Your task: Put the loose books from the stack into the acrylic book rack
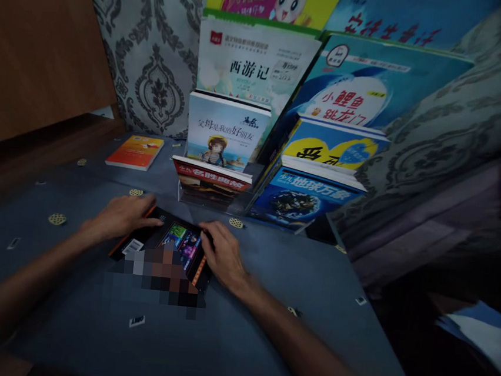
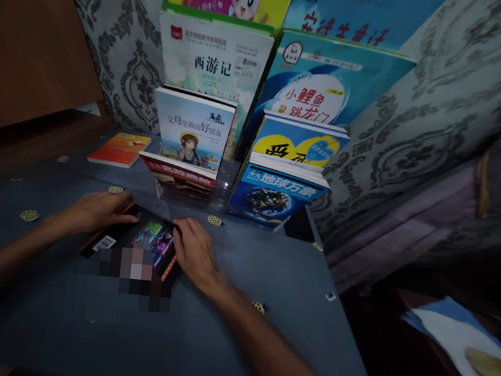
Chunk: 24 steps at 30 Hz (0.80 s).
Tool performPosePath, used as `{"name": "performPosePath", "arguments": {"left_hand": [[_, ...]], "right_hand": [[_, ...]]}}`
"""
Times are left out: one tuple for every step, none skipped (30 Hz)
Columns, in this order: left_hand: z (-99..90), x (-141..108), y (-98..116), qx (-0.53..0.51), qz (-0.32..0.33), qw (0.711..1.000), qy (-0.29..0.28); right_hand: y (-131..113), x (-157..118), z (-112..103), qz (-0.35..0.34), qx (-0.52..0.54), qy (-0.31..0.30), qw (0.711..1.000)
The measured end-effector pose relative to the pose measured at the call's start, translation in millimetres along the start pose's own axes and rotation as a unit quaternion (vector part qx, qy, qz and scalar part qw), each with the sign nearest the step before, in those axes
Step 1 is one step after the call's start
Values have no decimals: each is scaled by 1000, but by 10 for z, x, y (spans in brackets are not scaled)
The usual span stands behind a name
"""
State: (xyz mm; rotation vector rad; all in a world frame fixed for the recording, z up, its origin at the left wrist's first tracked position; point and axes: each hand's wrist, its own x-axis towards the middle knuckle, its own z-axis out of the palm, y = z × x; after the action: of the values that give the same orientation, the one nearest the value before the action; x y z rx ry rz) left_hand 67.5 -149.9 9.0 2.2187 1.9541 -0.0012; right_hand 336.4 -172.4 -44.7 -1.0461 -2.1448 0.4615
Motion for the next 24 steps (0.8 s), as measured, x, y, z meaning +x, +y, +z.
{"name": "performPosePath", "arguments": {"left_hand": [[-9,7,25,-23,8,999,38],[-27,20,59,-61,23,995,82],[-55,42,102,-109,45,985,127],[-92,70,151,-160,67,971,166],[-135,106,203,-209,88,954,196],[-181,146,256,-251,108,937,218],[-225,191,307,-285,127,921,234],[-263,238,353,-311,145,907,245],[-291,285,392,-332,162,895,251],[-309,332,424,-349,176,885,253],[-316,377,448,-364,185,876,254],[-314,421,467,-378,191,869,255],[-308,462,482,-392,196,861,257],[-301,501,494,-405,199,853,263],[-296,539,505,-416,203,844,271],[-295,575,515,-426,204,836,281],[-299,611,525,-434,202,829,289],[-308,647,533,-441,198,824,296],[-320,683,540,-446,189,821,302],[-333,719,544,-450,179,819,308],[-343,754,545,-452,169,818,313],[-350,789,542,-453,160,818,317],[-351,821,537,-452,154,819,319],[-348,850,531,-450,149,820,322]], "right_hand": [[-3,3,-3,5,2,1,1000],[-6,9,-12,10,5,6,1000],[-10,17,-29,14,8,17,1000],[-13,28,-57,17,10,33,999],[-16,42,-95,18,10,56,998],[-17,57,-144,19,8,85,996],[-17,75,-200,22,4,117,993],[-14,94,-261,26,-2,148,989],[-8,115,-323,31,-7,175,984],[2,138,-382,36,-9,193,980],[14,164,-435,38,-8,202,979],[29,193,-479,36,-3,203,978],[46,225,-515,29,5,201,979],[63,262,-543,16,16,197,980],[78,302,-564,1,27,195,980],[92,345,-580,-16,37,196,980],[102,390,-592,-31,45,200,978],[109,435,-603,-42,50,205,977],[114,480,-610,-49,52,212,975],[117,520,-616,-52,52,221,973],[120,554,-618,-52,50,227,971],[124,581,-616,-51,46,230,971],[130,599,-611,-50,43,229,971],[137,608,-603,-48,40,225,972]]}}
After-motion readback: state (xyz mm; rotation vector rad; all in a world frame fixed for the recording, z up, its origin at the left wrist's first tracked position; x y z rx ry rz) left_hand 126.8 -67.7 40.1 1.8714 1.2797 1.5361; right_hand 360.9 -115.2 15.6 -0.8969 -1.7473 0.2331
